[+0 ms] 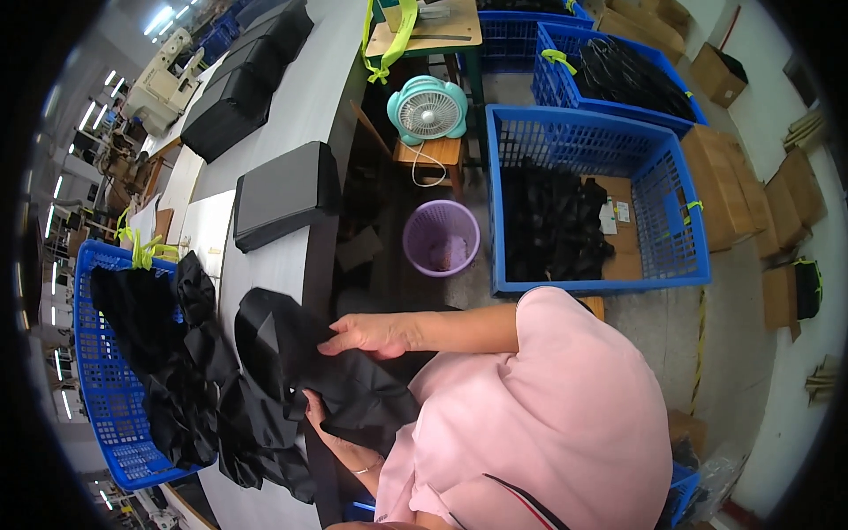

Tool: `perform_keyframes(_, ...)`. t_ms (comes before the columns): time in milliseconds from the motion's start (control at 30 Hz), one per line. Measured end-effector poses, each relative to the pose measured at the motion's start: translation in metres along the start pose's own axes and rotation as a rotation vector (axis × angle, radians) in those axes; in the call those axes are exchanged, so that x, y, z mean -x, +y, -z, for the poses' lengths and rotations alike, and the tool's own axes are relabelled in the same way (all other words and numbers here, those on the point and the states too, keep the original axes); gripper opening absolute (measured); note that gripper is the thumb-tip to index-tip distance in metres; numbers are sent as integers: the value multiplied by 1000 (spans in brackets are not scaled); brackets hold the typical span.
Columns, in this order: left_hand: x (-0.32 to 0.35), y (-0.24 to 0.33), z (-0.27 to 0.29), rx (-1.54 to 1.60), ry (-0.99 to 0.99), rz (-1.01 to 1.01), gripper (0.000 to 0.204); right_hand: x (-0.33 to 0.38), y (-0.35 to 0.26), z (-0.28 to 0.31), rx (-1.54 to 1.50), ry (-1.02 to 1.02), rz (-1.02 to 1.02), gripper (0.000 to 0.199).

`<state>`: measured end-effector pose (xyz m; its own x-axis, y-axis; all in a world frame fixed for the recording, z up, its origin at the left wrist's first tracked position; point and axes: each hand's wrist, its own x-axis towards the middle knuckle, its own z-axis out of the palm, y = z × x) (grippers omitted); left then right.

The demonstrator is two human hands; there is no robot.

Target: Inspecting, folding, and preparing black fabric protective sleeves or knee pads at an industrial workstation.

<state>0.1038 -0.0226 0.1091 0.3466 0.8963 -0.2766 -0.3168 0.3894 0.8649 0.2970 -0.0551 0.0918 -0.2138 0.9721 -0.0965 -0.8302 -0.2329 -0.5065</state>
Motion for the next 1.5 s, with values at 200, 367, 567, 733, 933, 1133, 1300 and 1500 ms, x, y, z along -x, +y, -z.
perform_keyframes(200, -13, -19, 28, 95, -38, -10, 47, 8, 13, 22, 185, 229, 95, 34)
perform_keyframes(367, -10, -22, 6, 130, -79, 231, 51, 56, 14, 21, 293, 162, -78, 36)
perform_keyframes(567, -30, -87, 33, 113, -215, 299, 46, 102, 29, 110, 76, 596, -7, 32)
perform_keyframes(733, -12, -67, -4, -108, -390, 321, 55, 186, 10, 192, 98, 935, 359, 29)
perform_keyframes(933, 0, -64, 20, -142, -218, 305, 47, 315, -5, 289, 231, 1309, 367, 84)
perform_keyframes(1133, -19, -61, 47, -244, 98, -61, 28, 363, 27, 372, 625, 1783, 52, 39)
perform_keyframes(1300, -30, -16, 83, -964, 654, -794, 33, 195, 20, 318, 1086, 1275, 223, 26)
perform_keyframes(1500, -39, 14, 140, -1320, 875, -793, 63, -28, 31, 80, 1546, 391, 508, 14)
